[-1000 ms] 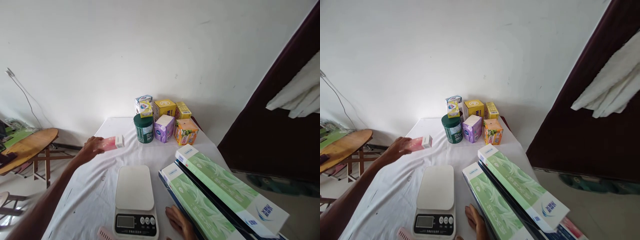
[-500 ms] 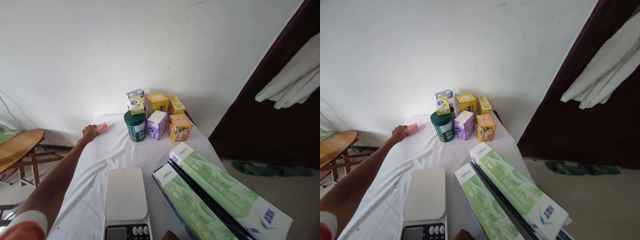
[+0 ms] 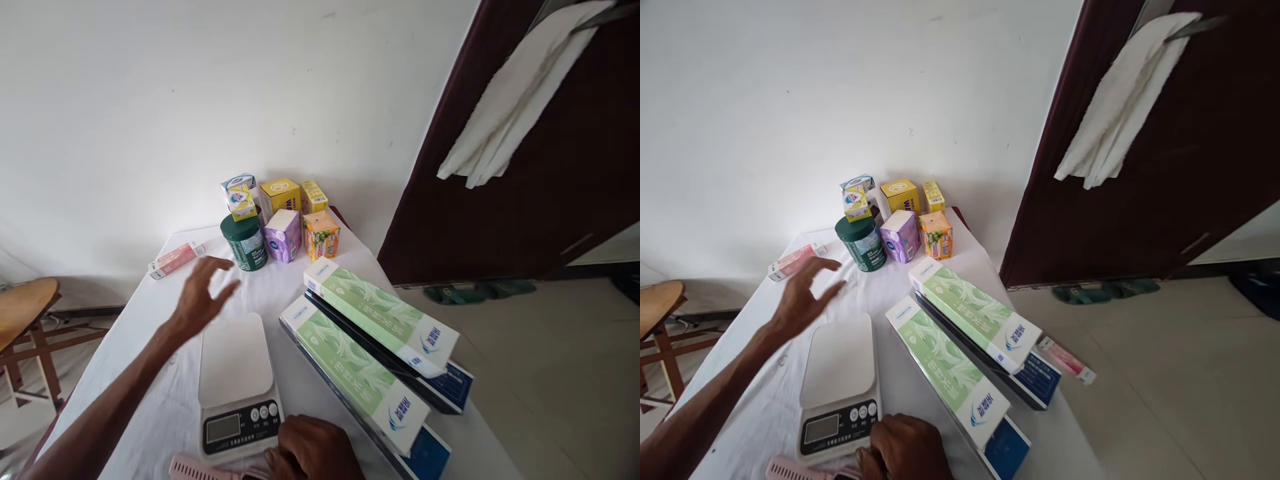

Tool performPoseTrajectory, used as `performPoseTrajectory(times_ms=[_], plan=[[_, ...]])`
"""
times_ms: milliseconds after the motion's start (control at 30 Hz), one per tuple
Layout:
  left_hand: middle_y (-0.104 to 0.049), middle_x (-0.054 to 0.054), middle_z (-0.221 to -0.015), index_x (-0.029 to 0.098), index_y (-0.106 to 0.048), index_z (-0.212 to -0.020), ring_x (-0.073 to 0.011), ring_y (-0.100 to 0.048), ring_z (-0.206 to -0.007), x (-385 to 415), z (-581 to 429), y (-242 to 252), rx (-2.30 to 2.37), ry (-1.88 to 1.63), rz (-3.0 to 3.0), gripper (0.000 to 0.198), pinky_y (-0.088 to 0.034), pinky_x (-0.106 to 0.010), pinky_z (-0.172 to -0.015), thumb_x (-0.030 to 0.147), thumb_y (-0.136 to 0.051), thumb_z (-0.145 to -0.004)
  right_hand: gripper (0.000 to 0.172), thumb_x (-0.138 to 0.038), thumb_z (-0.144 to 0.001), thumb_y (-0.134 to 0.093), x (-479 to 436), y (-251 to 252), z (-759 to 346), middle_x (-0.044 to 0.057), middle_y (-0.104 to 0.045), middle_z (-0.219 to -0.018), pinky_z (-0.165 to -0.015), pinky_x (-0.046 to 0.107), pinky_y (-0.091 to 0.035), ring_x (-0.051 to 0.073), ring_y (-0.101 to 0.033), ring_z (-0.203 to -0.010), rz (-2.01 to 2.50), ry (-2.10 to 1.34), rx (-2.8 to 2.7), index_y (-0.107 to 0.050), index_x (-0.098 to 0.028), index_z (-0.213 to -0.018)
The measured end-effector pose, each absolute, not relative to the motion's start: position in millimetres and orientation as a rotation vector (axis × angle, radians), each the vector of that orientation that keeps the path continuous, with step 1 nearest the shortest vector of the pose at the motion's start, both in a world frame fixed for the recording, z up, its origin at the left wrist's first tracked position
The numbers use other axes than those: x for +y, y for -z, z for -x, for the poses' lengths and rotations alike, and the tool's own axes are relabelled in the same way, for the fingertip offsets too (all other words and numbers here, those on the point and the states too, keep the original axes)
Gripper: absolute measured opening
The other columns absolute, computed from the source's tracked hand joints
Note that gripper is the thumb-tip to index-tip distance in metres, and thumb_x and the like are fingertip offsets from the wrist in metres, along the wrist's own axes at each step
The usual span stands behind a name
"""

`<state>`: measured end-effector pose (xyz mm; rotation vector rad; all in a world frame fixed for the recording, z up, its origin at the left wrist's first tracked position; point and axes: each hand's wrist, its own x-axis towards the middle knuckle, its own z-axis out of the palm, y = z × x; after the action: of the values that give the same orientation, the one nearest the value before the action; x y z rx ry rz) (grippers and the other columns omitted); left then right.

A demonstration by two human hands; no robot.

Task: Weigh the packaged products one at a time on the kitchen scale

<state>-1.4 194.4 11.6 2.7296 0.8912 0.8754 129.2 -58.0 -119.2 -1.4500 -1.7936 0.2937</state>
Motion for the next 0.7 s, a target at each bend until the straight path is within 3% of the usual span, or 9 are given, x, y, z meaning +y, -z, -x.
performPoseTrajectory(times_ms=[100,233,433,533,700], plan=[[-0.062,-0.013,-0.132,0.025,-0.050,-0.140,-0.0292,-0.058,-0.123,137.3,-34.7,-10.0,0.324,-0.547,-2.811,0.055,-0.047,-0.045,-0.103,0.047,-0.069,-0.093,0.029,-0.024,-0.089,-0.055,-57.2,107.0,-131.1,-0.006,-0.057,-0.059,-0.051,0.028,-0.024,0.009,-0.053,-0.052,1.452,-0.399,-1.844,-0.043,-0.022,-0.063],[-0.053,-0.016,-0.146,0.027,-0.034,-0.154,-0.0342,-0.049,-0.135,106.2,-69.1,-2.9,0.068,-0.303,-2.869,0.083,-0.040,-0.054,-0.111,0.045,-0.078,-0.086,0.022,-0.025,-0.091,-0.054,-60.5,106.6,-129.6,-0.004,-0.062,-0.066,-0.055,0.028,-0.028,0.012,-0.057,-0.058,1.432,-0.436,-1.851,-0.049,-0.022,-0.069],[-0.059,-0.016,-0.131,0.019,-0.049,-0.141,-0.0341,-0.054,-0.125,105.6,-81.3,-7.2,0.116,-0.172,-2.953,0.068,-0.038,-0.056,-0.110,0.023,-0.083,-0.082,0.012,-0.022,-0.089,-0.061,-63.8,117.0,-126.9,0.000,-0.066,-0.075,-0.063,0.030,-0.033,0.016,-0.060,-0.067,1.358,-0.333,-1.945,-0.056,-0.021,-0.078],[-0.060,-0.013,-0.125,0.019,-0.053,-0.133,-0.0309,-0.055,-0.118,105.6,-72.6,-14.2,0.133,-0.185,-2.883,0.054,-0.042,-0.050,-0.105,0.029,-0.079,-0.086,0.016,-0.025,-0.092,-0.061,-65.1,111.5,-129.5,0.000,-0.065,-0.076,-0.063,0.030,-0.032,0.015,-0.059,-0.067,1.353,-0.368,-1.960,-0.055,-0.021,-0.078],[-0.059,-0.009,-0.123,0.024,-0.051,-0.132,-0.0264,-0.054,-0.114,106.1,-30.3,-26.4,0.412,-0.344,-2.799,0.054,-0.046,-0.042,-0.096,0.043,-0.077,-0.089,0.023,-0.027,-0.096,-0.060,-67.7,100.9,-135.1,-0.001,-0.064,-0.077,-0.064,0.029,-0.032,0.013,-0.058,-0.069,1.360,-0.482,-1.939,-0.052,-0.021,-0.076]])
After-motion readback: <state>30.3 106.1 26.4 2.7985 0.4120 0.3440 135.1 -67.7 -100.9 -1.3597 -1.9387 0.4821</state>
